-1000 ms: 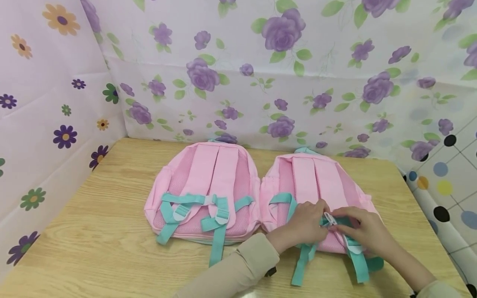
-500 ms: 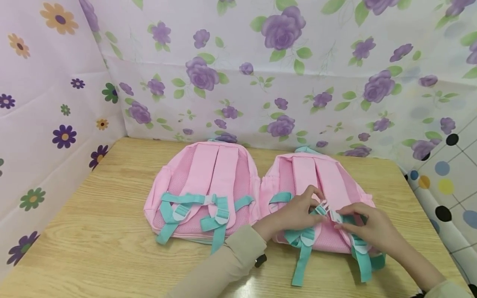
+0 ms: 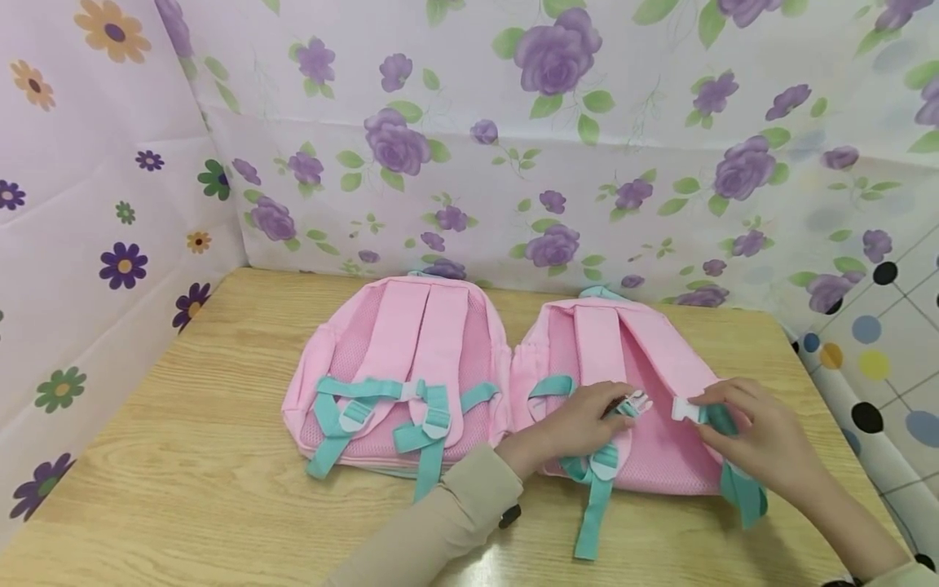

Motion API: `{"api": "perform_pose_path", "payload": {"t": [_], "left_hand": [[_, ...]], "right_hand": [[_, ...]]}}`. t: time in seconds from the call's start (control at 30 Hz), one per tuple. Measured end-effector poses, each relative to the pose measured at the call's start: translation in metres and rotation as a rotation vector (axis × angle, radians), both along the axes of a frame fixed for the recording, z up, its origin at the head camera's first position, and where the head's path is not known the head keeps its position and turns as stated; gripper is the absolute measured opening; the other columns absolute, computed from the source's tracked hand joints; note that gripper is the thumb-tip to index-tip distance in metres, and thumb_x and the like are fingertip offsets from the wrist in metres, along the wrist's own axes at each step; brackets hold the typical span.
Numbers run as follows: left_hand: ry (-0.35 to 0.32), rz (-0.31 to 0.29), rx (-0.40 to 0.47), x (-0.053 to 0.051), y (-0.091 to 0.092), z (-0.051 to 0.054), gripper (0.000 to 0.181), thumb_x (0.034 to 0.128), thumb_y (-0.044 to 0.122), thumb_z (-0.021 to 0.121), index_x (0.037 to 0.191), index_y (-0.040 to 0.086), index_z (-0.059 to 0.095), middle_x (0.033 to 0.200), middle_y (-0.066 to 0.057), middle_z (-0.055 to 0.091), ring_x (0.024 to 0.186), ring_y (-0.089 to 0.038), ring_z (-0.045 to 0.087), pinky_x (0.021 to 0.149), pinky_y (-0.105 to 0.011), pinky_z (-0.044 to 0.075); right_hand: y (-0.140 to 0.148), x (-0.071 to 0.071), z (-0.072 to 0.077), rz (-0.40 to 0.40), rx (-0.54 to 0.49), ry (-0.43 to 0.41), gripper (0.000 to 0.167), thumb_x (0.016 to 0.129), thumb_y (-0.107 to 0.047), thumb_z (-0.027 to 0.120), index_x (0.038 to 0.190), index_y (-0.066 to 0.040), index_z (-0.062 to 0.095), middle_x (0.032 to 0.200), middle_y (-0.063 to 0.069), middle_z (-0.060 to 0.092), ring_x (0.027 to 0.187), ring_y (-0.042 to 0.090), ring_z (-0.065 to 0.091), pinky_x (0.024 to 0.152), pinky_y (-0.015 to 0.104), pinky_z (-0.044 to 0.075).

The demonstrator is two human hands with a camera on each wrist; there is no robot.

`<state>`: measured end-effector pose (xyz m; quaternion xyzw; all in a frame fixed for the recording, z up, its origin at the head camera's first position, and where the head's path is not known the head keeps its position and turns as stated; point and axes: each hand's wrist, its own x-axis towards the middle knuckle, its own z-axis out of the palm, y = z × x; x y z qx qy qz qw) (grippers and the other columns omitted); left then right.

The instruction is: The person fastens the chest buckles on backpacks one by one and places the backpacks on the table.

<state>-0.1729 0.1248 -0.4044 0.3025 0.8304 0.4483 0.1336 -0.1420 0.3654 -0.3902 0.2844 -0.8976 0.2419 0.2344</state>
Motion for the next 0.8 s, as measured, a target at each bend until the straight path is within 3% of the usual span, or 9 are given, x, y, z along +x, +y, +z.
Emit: {"api": "perform_pose_path", "payload": {"t": [0.13, 0.23, 0.53, 0.7, 0.8], "left_hand": [[-0.135, 0.107, 0.209, 0.005, 0.001, -0.001, 0.038, 0.0904, 0.012, 0.061, 0.124, 0.019, 0.045, 0.087, 0.008, 0.06, 0.068, 0.001, 0.056, 0.059, -0.016, 0.046], [-0.139, 0.153, 0.236, 0.008, 0.002, 0.0, 0.027, 0.0906, 0.01, 0.061, 0.115, 0.016, 0.051, 0.088, 0.007, 0.061, 0.07, 0.003, 0.056, 0.06, -0.015, 0.047], [-0.022, 0.121, 0.107, 0.007, 0.002, -0.001, 0.028, 0.0936, 0.012, 0.056, 0.118, 0.021, 0.065, 0.077, 0.011, 0.057, 0.056, 0.0, 0.042, 0.05, -0.013, 0.038], [-0.002, 0.075, 0.026, 0.005, 0.001, 0.003, 0.029, 0.0947, 0.015, 0.054, 0.12, 0.024, 0.065, 0.086, 0.013, 0.06, 0.053, -0.001, 0.042, 0.049, -0.014, 0.039], [0.018, 0.03, -0.038, 0.003, 0.0, 0.003, 0.03, 0.0944, 0.022, 0.056, 0.124, 0.025, 0.062, 0.091, 0.011, 0.057, 0.061, 0.0, 0.045, 0.054, -0.012, 0.04]], "right_hand": [[-0.003, 0.001, 0.0, -0.023, 0.01, -0.015, 0.055, 0.042, 0.009, 0.085, 0.09, -0.014, 0.07, 0.093, -0.013, 0.06, 0.099, -0.015, 0.045, 0.086, -0.001, 0.03], [-0.004, 0.001, -0.001, -0.034, 0.016, -0.024, 0.055, 0.043, 0.009, 0.086, 0.091, -0.015, 0.07, 0.093, -0.013, 0.059, 0.099, -0.016, 0.045, 0.086, -0.002, 0.03], [-0.006, -0.001, -0.006, 0.022, 0.045, 0.012, 0.055, 0.043, 0.003, 0.087, 0.092, -0.017, 0.071, 0.09, -0.013, 0.061, 0.092, -0.011, 0.049, 0.081, 0.002, 0.037], [-0.009, -0.001, -0.008, 0.036, 0.047, 0.026, 0.057, 0.041, 0.001, 0.087, 0.093, -0.016, 0.072, 0.091, -0.011, 0.062, 0.091, -0.009, 0.049, 0.08, 0.002, 0.038], [-0.012, -0.001, -0.01, 0.05, 0.041, 0.021, 0.058, 0.04, 0.002, 0.087, 0.094, -0.014, 0.072, 0.091, -0.009, 0.064, 0.093, -0.01, 0.05, 0.079, 0.002, 0.038]]}}
